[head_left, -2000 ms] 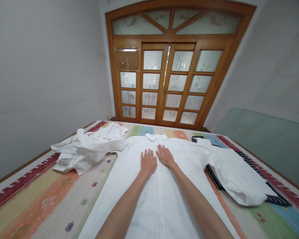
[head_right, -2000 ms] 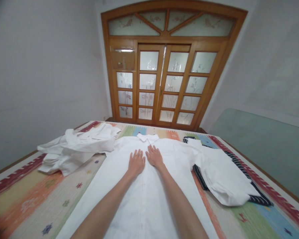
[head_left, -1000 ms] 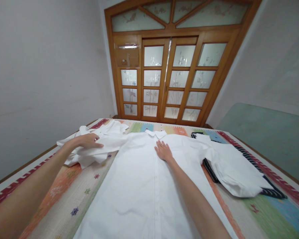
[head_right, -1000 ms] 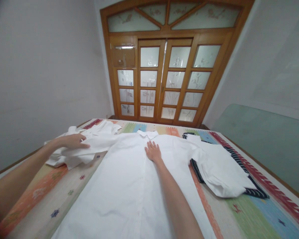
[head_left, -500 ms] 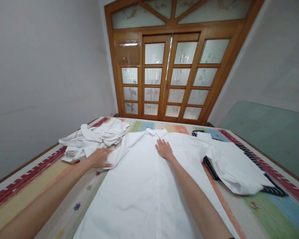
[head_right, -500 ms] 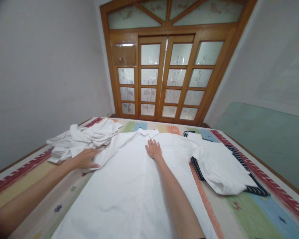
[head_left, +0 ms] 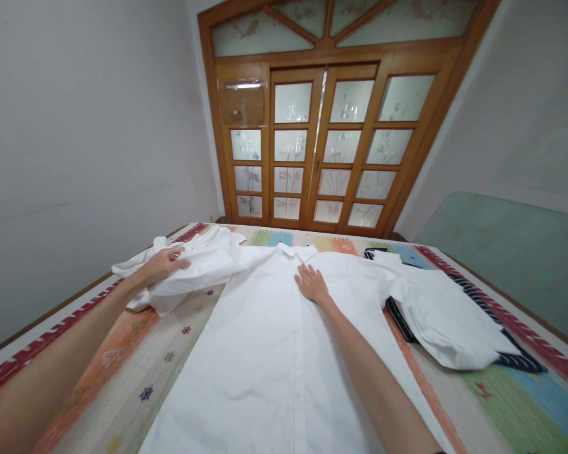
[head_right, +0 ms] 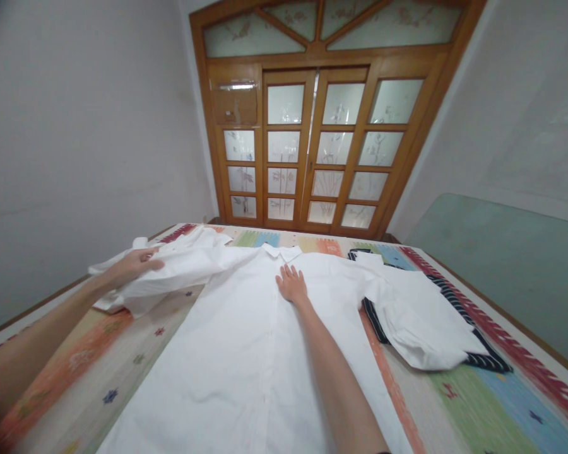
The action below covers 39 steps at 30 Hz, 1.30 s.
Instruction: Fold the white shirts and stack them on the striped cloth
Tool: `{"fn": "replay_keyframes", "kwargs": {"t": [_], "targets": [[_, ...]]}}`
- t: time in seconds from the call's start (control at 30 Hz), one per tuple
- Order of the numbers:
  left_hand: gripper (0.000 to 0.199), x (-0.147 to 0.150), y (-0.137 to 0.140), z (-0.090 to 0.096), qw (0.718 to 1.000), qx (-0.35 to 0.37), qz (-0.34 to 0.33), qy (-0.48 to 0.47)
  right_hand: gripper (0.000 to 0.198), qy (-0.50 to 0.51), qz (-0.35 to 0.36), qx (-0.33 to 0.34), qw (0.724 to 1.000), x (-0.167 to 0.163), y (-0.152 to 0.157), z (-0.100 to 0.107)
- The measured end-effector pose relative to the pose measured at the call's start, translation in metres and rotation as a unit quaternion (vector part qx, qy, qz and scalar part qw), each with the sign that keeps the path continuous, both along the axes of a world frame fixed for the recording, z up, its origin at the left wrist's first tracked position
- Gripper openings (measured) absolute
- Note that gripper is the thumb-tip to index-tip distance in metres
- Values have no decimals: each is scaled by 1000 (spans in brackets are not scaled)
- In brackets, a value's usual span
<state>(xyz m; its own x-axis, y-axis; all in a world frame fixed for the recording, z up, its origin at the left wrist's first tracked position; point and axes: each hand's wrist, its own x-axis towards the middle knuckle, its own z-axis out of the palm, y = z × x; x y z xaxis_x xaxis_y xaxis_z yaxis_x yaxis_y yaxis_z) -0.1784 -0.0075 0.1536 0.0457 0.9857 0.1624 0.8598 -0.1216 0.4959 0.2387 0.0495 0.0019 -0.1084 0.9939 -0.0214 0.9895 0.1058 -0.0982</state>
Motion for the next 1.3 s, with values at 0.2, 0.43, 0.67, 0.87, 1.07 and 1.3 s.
{"fn": "replay_keyframes", "kwargs": {"t": [0.2, 0.43, 0.67, 0.87, 1.07, 1.3], "targets": [[39, -11, 12, 40, 999, 39, 0, -33, 61, 10, 0, 7, 1000, 0, -2, 1], [18, -10, 44, 66, 931, 140, 13, 336, 61, 19, -2, 5, 1000, -1, -3, 3], [32, -3, 52, 19, 869, 145, 114, 460, 60, 22, -6, 2, 1000, -1, -3, 5], [45, 50, 70, -31, 929, 190, 96, 303, 62, 21, -11, -1, 1000, -2, -2, 3], [49, 177, 81, -77, 970, 145, -42, 192, 62, 28, -28, 0, 999, -3, -3, 3], [64, 240, 67, -155, 979, -25, -42, 199, 64, 22, -3, -16, 1000, 3, -5, 2]]}}
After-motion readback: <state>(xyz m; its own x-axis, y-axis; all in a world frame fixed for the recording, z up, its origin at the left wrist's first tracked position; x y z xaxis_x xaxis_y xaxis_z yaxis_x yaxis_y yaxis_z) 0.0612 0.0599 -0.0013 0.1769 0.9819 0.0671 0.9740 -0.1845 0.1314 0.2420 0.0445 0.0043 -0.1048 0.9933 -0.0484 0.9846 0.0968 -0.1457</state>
